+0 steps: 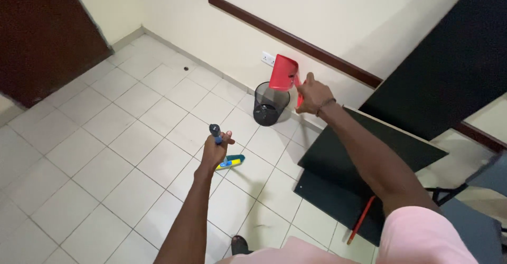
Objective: The recorder uses a broom and dustpan to sweep debris from a tiled floor into the dustpan and then empties it into a trash can.
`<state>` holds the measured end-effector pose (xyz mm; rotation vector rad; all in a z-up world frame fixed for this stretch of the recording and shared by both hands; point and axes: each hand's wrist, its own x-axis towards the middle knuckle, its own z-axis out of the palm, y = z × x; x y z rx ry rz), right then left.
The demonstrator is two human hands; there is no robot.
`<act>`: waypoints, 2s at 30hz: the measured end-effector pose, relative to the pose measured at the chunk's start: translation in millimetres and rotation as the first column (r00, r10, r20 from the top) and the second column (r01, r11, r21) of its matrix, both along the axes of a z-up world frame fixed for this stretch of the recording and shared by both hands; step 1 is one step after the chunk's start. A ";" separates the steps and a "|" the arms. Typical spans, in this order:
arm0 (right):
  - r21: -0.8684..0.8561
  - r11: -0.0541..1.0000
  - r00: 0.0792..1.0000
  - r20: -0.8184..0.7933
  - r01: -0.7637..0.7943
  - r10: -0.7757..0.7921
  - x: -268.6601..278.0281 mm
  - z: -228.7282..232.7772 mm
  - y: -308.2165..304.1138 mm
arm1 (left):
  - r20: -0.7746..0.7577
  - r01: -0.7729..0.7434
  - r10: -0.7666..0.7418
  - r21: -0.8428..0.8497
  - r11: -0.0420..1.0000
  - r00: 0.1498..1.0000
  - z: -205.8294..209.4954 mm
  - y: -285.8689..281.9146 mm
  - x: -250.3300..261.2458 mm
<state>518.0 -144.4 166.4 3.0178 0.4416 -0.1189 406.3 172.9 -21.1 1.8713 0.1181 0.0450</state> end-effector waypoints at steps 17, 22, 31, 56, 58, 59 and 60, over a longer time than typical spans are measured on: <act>-0.062 0.990 0.988 0.094 0.125 -0.119 -12.3 -148.3 -31.6 | -0.104 0.034 -0.033 0.008 0.999 0.994 52.2 6.7 -10.9; -0.027 0.977 0.977 -0.009 0.213 -0.213 -13.5 -168.3 -20.8 | -0.009 0.053 -0.053 -0.022 0.998 0.999 44.8 -0.1 -9.8; 0.198 0.962 0.973 0.096 0.189 -0.211 -7.1 -226.3 -30.0 | -0.116 0.017 -0.013 0.034 0.999 0.993 55.0 1.6 -19.8; 0.448 -0.458 0.420 -0.892 0.768 -0.168 41.1 -367.9 -39.7 | -0.041 0.076 -0.075 0.026 0.997 0.996 33.0 -20.4 17.8; 0.306 -0.448 0.324 -0.945 0.840 -0.038 27.7 -310.6 -32.1 | -0.057 0.078 -0.076 0.020 0.997 0.995 41.5 -25.4 17.6; 0.163 -0.417 0.220 -0.971 0.894 0.091 20.7 -281.5 -28.0 | -0.071 0.080 -0.078 0.013 0.997 0.994 45.9 -27.6 16.7; 0.160 -0.415 0.217 -0.972 0.896 0.093 19.3 -280.8 -26.9 | -0.073 0.077 -0.075 0.015 0.997 0.994 44.2 -26.3 16.5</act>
